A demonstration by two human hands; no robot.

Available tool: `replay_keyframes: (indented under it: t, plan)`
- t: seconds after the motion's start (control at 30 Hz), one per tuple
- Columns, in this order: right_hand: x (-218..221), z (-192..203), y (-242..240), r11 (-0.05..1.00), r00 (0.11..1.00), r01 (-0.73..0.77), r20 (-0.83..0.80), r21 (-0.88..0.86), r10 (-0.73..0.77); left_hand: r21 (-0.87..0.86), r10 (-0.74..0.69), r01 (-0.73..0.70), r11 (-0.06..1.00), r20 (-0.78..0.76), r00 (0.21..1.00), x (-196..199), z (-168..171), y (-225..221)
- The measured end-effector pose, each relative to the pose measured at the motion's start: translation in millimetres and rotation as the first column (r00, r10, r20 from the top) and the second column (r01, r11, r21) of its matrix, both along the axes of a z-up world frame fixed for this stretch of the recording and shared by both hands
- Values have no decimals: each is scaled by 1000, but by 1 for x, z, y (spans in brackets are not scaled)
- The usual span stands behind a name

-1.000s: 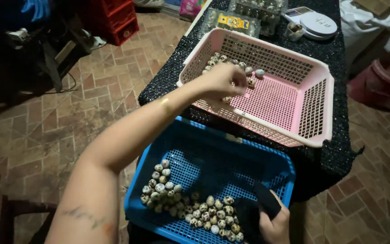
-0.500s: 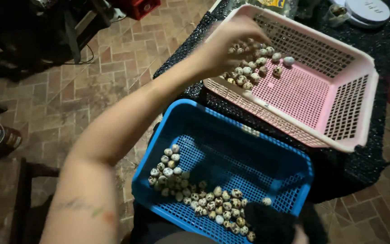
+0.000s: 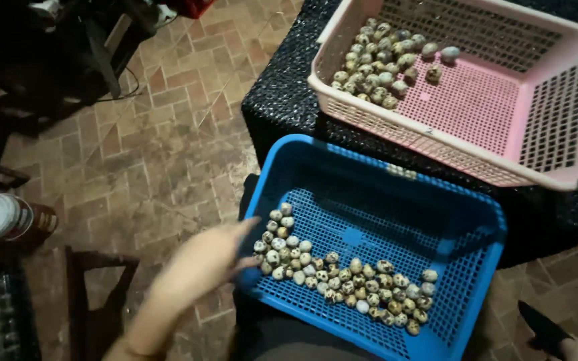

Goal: Sort and mark quail eggs from a blue basket into a pink basket

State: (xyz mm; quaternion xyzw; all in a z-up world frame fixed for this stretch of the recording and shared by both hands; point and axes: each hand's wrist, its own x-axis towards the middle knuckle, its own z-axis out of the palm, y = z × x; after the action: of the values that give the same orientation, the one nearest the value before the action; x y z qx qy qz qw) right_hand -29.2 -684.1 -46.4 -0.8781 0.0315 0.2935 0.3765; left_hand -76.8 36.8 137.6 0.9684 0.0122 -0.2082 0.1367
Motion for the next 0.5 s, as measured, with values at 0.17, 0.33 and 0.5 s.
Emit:
replay_keyframes:
  t: [0.17, 0.33, 0.5]
  plan:
    - [59, 83, 116, 980, 977, -173, -140, -97, 158, -96, -15, 31, 995, 168, 986, 9, -58, -50]
    - [31, 144, 291, 973, 931, -231, -286, 17, 226, 106, 47, -73, 992, 230, 972, -5, -155, -73]
    - [22, 73, 321, 921, 973, -114, -144, 372, 178, 133, 84, -138, 981, 351, 933, -16, -168, -90]
